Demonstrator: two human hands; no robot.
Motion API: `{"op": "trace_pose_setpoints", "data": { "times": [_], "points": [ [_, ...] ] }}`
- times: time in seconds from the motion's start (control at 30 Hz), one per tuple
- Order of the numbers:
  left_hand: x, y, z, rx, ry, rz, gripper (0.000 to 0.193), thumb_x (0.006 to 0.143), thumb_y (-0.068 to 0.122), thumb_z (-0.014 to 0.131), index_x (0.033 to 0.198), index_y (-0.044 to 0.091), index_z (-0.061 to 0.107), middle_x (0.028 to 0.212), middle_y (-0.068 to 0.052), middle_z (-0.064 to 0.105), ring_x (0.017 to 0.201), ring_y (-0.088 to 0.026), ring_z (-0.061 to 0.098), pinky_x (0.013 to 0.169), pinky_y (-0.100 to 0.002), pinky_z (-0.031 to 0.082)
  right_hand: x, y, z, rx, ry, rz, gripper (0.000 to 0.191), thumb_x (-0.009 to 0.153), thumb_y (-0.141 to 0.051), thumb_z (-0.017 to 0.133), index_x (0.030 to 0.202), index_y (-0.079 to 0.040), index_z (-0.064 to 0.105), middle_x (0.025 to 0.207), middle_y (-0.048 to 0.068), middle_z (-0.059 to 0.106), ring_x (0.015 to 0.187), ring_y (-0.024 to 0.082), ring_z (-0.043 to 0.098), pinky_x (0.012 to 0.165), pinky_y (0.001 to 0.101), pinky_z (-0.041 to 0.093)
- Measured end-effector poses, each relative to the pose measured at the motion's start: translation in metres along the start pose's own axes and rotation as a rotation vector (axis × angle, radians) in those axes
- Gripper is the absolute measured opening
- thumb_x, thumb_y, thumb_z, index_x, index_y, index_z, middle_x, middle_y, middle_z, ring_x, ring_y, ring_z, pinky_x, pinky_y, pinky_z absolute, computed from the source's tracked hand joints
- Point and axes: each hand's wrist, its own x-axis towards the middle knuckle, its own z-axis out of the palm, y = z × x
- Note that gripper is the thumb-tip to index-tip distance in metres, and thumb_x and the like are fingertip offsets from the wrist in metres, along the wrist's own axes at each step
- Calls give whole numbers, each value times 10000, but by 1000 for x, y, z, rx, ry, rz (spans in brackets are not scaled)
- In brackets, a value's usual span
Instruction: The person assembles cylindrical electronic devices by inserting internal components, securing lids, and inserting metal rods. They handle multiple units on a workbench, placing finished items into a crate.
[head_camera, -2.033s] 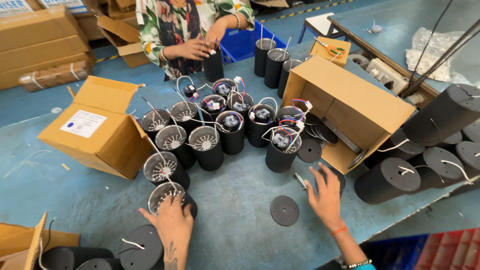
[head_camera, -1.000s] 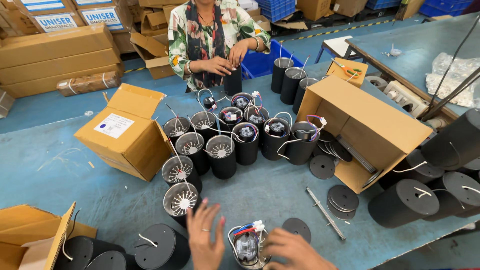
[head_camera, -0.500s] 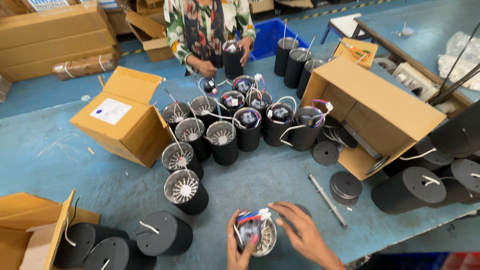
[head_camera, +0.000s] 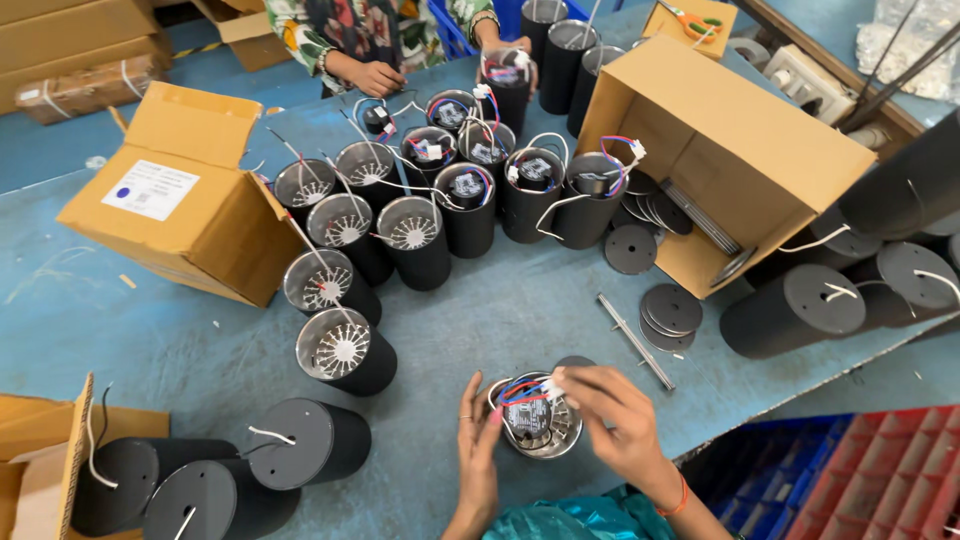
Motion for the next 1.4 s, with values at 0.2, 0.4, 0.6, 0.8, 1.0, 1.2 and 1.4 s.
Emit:
{"op": "trace_pose_setpoints", "data": {
  "times": [0.2, 0.4, 0.6, 0.8, 1.0, 1.2, 1.4],
  "points": [
    [-5, -1, -10, 281, -1, 177, 374, 899, 114, 693, 1248, -19, 709, 1270, -134, 710, 1215, -235, 641, 1071, -347, 448, -5, -6, 4, -100, -109, -178, 382, 730, -24, 769, 1106, -93, 763, 1046, 63, 738, 919, 263, 717, 699, 337, 586],
    [-18, 22, 3, 505, 140, 390, 268, 807, 4, 780, 1074, -9, 791, 1164, -134, 745, 1171, -252, 681, 1052, -376, 476, -11, -15, 1, -194, -43, 26, 302, 742, -56, 786, 1040, -93, 756, 956, 41, 723, 812, 226, 672, 631, 339, 544],
    [-25, 39, 20, 561, 139, 571, 258, 830, -4, 748, 1086, -4, 773, 1168, -131, 732, 1160, -284, 689, 1142, -445, 435, -8, -16, 1, -294, -52, 111, 276, 768, -78, 769, 1044, -81, 766, 799, 39, 655, 722, 238, 605, 567, 365, 493],
    [-15, 57, 27, 774, -53, 747, 302, 867, 17, 706, 1168, 20, 731, 1194, -136, 745, 1174, -303, 689, 1136, -472, 449, -13, -18, 10, -331, -168, 184, 197, 753, -165, 762, 915, -57, 734, 819, 64, 606, 773, 263, 598, 570, 384, 506],
    [7, 68, 30, 991, -251, 766, 373, 886, 50, 700, 1258, 32, 722, 962, -79, 762, 1041, -253, 694, 1140, -541, 395, -16, -19, 9, -341, -272, 212, 150, 763, -209, 787, 818, -88, 717, 900, 61, 618, 849, 263, 616, 607, 379, 529],
    [11, 60, 32, 990, -211, 791, 311, 875, 54, 710, 1182, 79, 752, 938, -58, 766, 1024, -254, 682, 1140, -553, 386, -21, -23, 5, -292, -60, 40, 309, 725, -124, 813, 1022, -62, 753, 911, 68, 641, 828, 275, 638, 720, 394, 539],
    [10, 57, 35, 1017, -184, 775, 270, 881, 43, 700, 1145, 63, 751, 939, -64, 758, 994, -258, 676, 1120, -543, 421, -45, -26, 4, -409, 64, -155, 348, 765, -59, 799, 1106, -113, 759, 804, 3, 530, 770, 203, 556, 892, 389, 590]
  ]
}}
